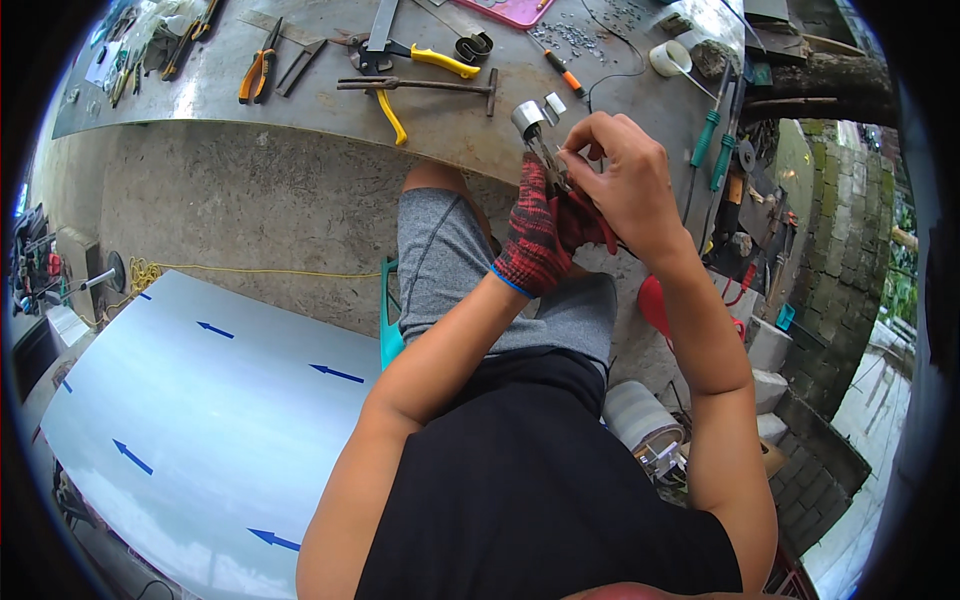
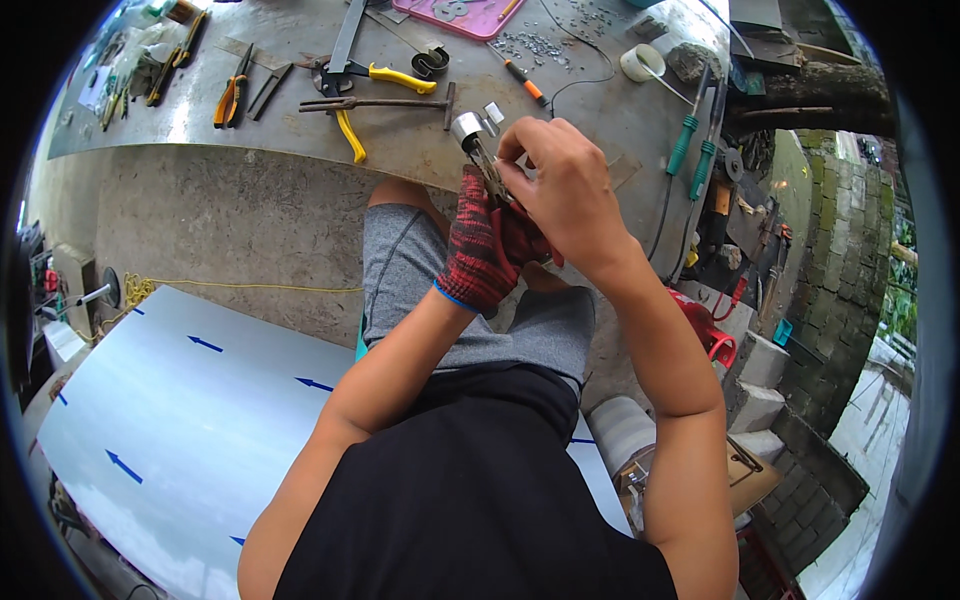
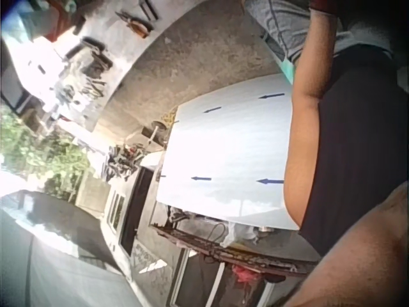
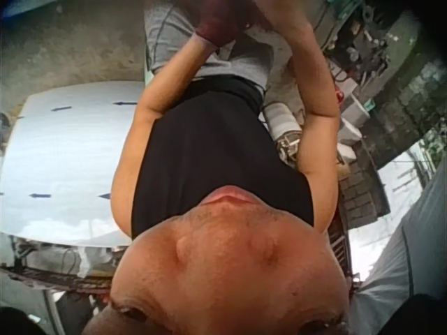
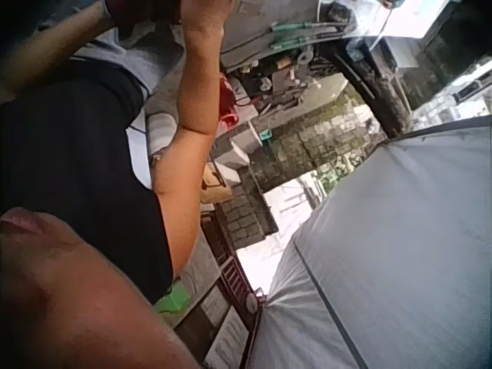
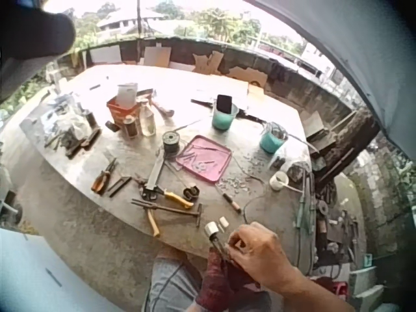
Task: The person welds small metal pieces onto a cylindrical metal part using a welding torch and a grounding clamp. They repeatedly pick up metal pieces, position them on the cylinder, and weld them in place. The person also uses pliers to adjust the pieces and a file to smooth the welds.
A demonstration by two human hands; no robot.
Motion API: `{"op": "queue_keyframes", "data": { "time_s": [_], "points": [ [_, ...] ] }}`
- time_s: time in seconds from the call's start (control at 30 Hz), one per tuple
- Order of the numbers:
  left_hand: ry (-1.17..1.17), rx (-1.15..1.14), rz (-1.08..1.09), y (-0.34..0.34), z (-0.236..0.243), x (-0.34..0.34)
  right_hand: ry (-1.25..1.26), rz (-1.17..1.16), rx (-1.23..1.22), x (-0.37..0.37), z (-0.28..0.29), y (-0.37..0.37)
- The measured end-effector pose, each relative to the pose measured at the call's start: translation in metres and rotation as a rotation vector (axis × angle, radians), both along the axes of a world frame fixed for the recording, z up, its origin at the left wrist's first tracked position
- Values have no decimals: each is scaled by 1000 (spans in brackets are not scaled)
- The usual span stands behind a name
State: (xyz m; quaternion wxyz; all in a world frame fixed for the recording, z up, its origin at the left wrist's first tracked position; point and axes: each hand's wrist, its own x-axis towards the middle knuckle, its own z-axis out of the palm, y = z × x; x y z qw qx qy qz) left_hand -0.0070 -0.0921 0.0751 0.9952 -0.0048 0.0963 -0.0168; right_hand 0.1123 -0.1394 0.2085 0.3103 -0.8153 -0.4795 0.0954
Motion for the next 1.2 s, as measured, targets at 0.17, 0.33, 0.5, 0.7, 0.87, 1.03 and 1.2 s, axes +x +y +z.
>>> {"op": "queue_keyframes", "data": {
  "time_s": [0.17, 0.33, 0.5, 0.7, 0.87, 1.03, 1.2],
  "points": [
    [205, -247, 235, -33, 21, 17, -188, -8, -9, -21, 5, -3],
    [60, 296, 461, -57, -2, 25, -382, 7, 21, -36, 12, -9],
    [89, 998, 590, -54, 48, 13, -433, 8, 7, -43, 18, -16],
    [102, 1126, 644, -61, 43, 18, -457, -26, 7, -52, 22, -22],
    [86, 1120, 569, -65, 52, 16, -486, -31, -2, -54, 26, -27],
    [46, 1174, 530, -72, 39, 18, -514, -44, 10, -55, 26, -30],
    [74, 1335, 537, -74, 37, 18, -522, -48, 23, -55, 26, -31]
  ]
}}
